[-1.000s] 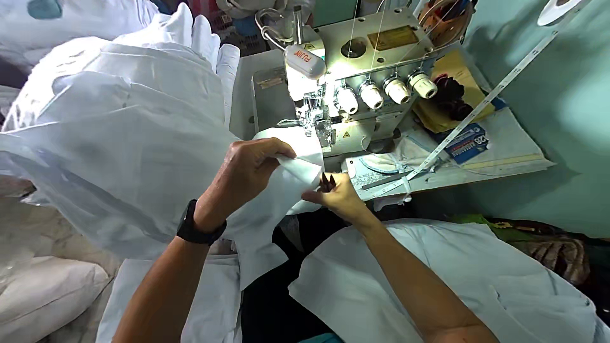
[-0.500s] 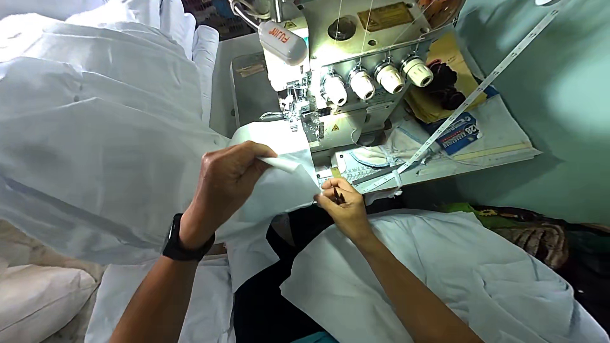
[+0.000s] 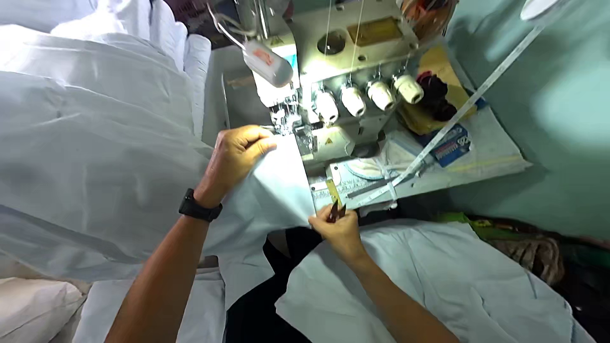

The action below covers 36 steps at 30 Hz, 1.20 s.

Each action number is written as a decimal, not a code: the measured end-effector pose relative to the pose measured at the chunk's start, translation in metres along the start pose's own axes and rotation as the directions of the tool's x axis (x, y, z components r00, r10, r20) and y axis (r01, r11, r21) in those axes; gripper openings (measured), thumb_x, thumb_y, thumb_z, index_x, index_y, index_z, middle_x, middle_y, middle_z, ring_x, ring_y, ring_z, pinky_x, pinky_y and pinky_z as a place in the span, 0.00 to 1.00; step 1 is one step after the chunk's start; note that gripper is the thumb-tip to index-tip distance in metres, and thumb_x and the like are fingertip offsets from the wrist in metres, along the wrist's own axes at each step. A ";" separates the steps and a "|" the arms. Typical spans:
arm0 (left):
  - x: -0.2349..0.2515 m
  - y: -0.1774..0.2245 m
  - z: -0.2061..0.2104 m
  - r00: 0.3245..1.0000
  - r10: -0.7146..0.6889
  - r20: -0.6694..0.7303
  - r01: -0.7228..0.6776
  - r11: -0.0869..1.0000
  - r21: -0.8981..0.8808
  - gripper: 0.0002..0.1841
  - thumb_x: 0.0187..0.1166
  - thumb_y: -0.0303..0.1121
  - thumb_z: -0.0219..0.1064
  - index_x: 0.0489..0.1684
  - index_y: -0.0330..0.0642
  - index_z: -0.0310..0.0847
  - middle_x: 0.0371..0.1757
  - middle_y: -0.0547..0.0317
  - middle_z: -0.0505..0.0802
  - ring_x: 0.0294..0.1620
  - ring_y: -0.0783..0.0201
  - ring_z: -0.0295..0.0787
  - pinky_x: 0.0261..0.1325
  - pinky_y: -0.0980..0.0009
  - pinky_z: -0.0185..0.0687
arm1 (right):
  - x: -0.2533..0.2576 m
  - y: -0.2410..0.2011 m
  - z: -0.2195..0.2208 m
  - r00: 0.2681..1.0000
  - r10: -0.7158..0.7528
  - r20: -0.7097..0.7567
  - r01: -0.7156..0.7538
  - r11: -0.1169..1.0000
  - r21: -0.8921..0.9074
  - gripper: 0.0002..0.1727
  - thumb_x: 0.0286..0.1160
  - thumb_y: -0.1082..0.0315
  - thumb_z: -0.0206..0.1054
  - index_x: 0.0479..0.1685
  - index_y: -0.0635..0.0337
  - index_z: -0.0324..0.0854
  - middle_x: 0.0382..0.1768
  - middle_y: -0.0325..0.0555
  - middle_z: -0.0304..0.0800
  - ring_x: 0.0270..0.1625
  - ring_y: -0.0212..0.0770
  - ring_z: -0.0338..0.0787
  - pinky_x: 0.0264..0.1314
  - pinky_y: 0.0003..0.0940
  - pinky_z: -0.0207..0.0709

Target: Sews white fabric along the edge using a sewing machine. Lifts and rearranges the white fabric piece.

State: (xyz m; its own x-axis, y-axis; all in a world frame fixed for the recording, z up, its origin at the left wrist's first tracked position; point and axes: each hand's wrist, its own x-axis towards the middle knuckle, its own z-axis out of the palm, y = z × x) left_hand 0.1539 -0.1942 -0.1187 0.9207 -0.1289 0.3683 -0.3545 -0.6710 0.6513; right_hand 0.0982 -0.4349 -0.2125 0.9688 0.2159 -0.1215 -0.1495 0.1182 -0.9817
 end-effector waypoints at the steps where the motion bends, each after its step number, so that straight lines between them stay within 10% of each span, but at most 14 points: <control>1: -0.001 0.001 -0.001 1.000 -0.015 0.015 0.015 1.000 -0.016 0.09 0.80 0.30 0.67 0.37 0.33 0.90 0.35 0.60 0.91 0.37 0.84 0.82 0.46 0.86 0.76 | -0.005 -0.002 -0.001 1.000 -0.003 0.026 0.003 1.000 -0.014 0.15 0.53 0.80 0.73 0.15 0.51 0.74 0.18 0.25 0.81 0.20 0.17 0.77 0.23 0.15 0.72; 7: -0.019 0.031 0.005 0.993 -0.112 -0.040 0.113 0.993 0.034 0.03 0.71 0.21 0.74 0.33 0.36 0.85 0.28 0.58 0.85 0.23 0.73 0.73 0.27 0.81 0.67 | -0.019 -0.008 -0.003 0.996 0.077 0.046 -0.077 0.997 -0.006 0.12 0.53 0.81 0.73 0.22 0.55 0.77 0.19 0.27 0.82 0.17 0.17 0.76 0.20 0.13 0.70; 10: -0.020 0.038 0.020 0.997 -0.031 -0.069 0.051 0.948 0.315 0.06 0.77 0.25 0.68 0.42 0.36 0.93 0.42 0.48 0.90 0.43 0.54 0.88 0.46 0.58 0.83 | -0.025 -0.008 -0.005 0.992 0.070 0.103 -0.063 0.996 -0.064 0.08 0.57 0.79 0.74 0.27 0.58 0.79 0.20 0.29 0.84 0.19 0.17 0.78 0.22 0.12 0.72; 15: -0.050 0.058 0.078 0.981 0.015 -0.192 0.132 0.674 0.727 0.18 0.76 0.18 0.60 0.58 0.38 0.91 0.59 0.48 0.95 0.64 0.46 0.91 0.73 0.37 0.68 | -0.034 -0.010 -0.011 0.937 -0.272 0.217 0.311 0.935 -0.170 0.05 0.60 0.75 0.72 0.28 0.61 0.80 0.23 0.30 0.83 0.23 0.10 0.73 0.26 0.04 0.65; 24: -0.018 0.025 0.039 0.989 -0.136 -0.061 0.149 0.908 0.391 0.18 0.85 0.25 0.54 0.64 0.28 0.83 0.71 0.38 0.88 0.77 0.41 0.81 0.79 0.36 0.67 | -0.001 -0.032 0.013 0.958 -0.255 0.133 0.274 0.949 -0.156 0.06 0.54 0.77 0.73 0.25 0.59 0.80 0.20 0.26 0.80 0.20 0.10 0.72 0.23 0.06 0.65; 28: 0.009 0.007 0.018 0.992 -0.115 -0.045 0.123 0.936 0.331 0.10 0.83 0.25 0.57 0.51 0.30 0.83 0.55 0.37 0.91 0.60 0.40 0.88 0.65 0.42 0.76 | 0.029 -0.036 0.029 0.947 -0.316 0.054 0.320 0.942 -0.103 0.06 0.54 0.80 0.72 0.25 0.59 0.82 0.22 0.26 0.83 0.20 0.12 0.72 0.22 0.07 0.66; 36: 0.061 -0.032 0.002 0.978 -0.192 -0.077 0.205 0.953 0.225 0.19 0.80 0.28 0.64 0.66 0.26 0.78 0.59 0.34 0.91 0.68 0.41 0.86 0.81 0.43 0.63 | 0.082 -0.037 0.045 0.753 -0.652 0.088 0.629 0.674 -0.387 0.08 0.65 0.75 0.70 0.34 0.71 0.93 0.23 0.43 0.92 0.24 0.18 0.83 0.31 0.12 0.76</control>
State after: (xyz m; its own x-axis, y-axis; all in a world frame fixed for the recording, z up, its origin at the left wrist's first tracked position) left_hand 0.2220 -0.1820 -0.1179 0.9563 0.0593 0.2861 -0.1121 -0.8298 0.5467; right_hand 0.1739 -0.3779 -0.1798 0.8097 0.1707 0.5615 0.5850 -0.1592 -0.7953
